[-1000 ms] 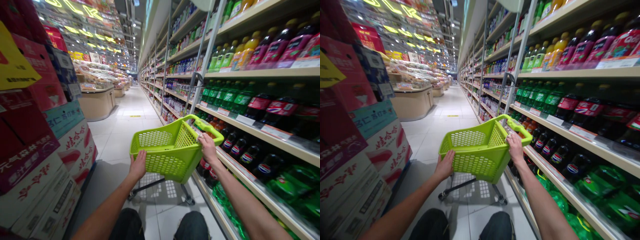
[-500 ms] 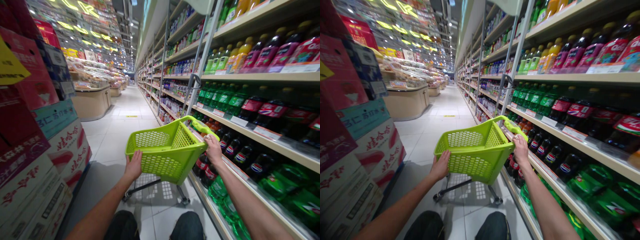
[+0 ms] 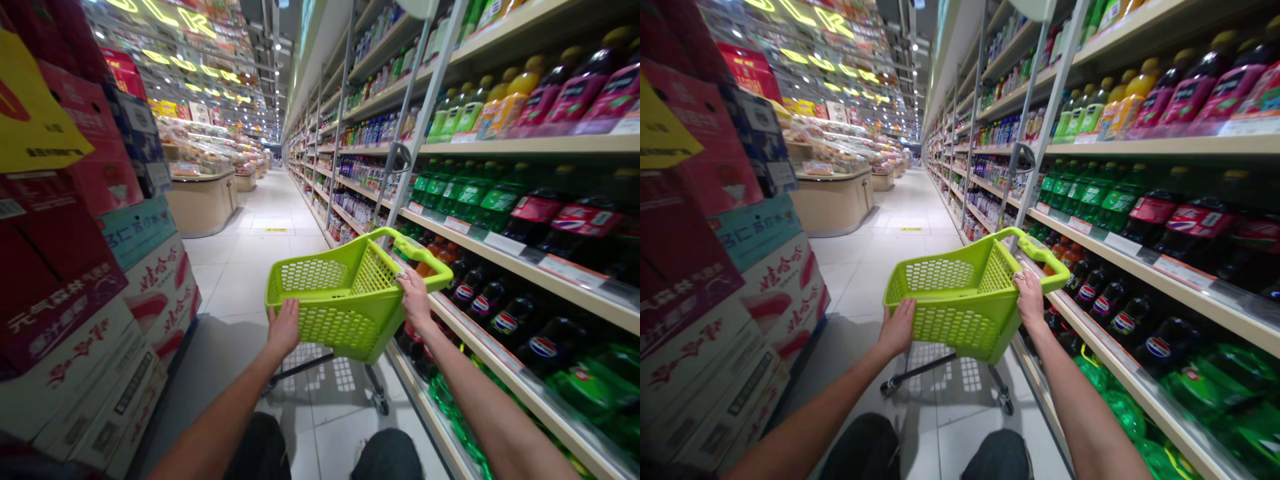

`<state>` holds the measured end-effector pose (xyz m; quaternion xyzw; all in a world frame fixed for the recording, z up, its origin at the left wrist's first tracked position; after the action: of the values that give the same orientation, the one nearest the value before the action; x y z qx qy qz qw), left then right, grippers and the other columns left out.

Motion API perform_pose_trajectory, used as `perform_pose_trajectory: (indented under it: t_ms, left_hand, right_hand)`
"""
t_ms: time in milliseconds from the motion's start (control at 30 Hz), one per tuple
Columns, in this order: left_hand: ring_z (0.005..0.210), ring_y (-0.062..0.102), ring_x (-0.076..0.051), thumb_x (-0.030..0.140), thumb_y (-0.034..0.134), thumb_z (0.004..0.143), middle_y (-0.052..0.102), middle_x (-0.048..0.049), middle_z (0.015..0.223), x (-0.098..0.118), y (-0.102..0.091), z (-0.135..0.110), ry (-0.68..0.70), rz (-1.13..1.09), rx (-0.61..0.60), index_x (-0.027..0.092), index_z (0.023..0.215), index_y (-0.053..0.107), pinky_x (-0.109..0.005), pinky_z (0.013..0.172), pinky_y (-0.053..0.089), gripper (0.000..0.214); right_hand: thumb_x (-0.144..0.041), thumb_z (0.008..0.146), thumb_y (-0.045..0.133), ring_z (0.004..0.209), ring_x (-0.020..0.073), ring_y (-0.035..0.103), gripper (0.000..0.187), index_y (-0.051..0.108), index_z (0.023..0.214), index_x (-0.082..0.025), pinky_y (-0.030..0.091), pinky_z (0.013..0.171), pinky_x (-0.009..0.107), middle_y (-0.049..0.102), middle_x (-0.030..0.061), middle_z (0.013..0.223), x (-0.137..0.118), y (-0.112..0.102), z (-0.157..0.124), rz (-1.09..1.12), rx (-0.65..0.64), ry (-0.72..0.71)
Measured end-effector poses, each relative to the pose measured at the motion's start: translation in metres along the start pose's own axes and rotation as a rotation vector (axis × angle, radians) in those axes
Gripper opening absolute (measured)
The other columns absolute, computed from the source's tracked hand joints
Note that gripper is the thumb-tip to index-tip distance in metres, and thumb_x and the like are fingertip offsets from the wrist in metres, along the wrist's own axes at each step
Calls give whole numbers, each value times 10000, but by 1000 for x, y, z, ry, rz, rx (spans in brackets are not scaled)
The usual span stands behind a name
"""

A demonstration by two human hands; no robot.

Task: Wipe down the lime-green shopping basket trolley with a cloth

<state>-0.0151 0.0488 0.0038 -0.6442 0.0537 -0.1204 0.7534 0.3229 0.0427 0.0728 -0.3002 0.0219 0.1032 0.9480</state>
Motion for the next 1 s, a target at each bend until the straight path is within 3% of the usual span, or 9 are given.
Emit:
perform_pose_trajectory:
  t_ms: [100,300,400,500,600,733,900,1000]
  left_hand:
    - [1297,240,-246,73,325,711,302,-122,1404,10,2,-9,-14,13,23,96,1331,283,-527,1035,174,622]
    - [1265,286,-269,89,303,752,347,-147,1374,32,-3,-27,-63,38,7,76,1325,296,-493,1013,233,574]
    - [1260,288,-273,107,327,749,350,-141,1372,41,-8,-31,-64,14,-9,87,1321,298,-494,1016,228,573]
    - [1229,329,-261,165,400,720,384,-128,1349,38,-13,-30,-19,-50,-38,111,1296,328,-467,1015,248,582]
    - [1198,373,-236,199,428,697,431,-115,1311,17,-13,-29,-5,-93,-79,133,1261,358,-458,1029,230,572]
    - [1301,222,-245,167,434,671,335,-120,1385,-4,1,-35,26,-56,-147,101,1312,267,-500,1061,112,666]
    - [1327,143,-256,191,427,677,281,-134,1411,16,16,-44,90,-49,-143,54,1335,216,-480,1071,93,704]
    - [1321,172,-230,206,448,671,296,-107,1409,27,14,-44,243,-89,-181,90,1339,218,-457,1077,110,716]
  right_hand:
    - [-17,719,332,1196,217,389,413,655,930,-165,324,993,448,536,109,1188,-20,22,-6,71,-37,-12]
    - [19,696,339,1209,196,388,444,653,951,-163,327,996,434,535,107,1206,-106,72,-35,261,-112,-77]
    - [19,701,343,1209,192,392,456,645,977,-182,331,992,438,537,99,1210,-134,85,-43,354,-147,-97]
    - [23,691,353,1206,190,400,470,644,982,-203,337,990,436,540,84,1209,-135,89,-42,400,-177,-112]
    - [35,666,351,1196,205,416,484,650,972,-192,347,981,451,545,98,1202,-122,90,-36,403,-225,-105]
    - [46,651,335,1193,217,422,486,662,938,-172,344,984,472,550,112,1192,-120,89,-36,395,-203,-25]
    - [24,685,352,1209,199,404,479,642,1001,-190,364,986,440,524,97,1230,-169,82,-64,483,-189,-72]
    - [2,706,363,1213,193,400,461,634,1018,-202,366,990,422,513,87,1244,-181,74,-75,492,-215,-114]
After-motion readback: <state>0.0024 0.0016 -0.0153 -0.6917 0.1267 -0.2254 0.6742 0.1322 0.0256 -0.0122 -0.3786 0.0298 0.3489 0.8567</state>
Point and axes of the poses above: each hand's wrist, its own z-axis towards the middle knuckle, its own y-axis out of the palm, x = y × z, the point moved 6 cm from there along z, towards the middle knuckle
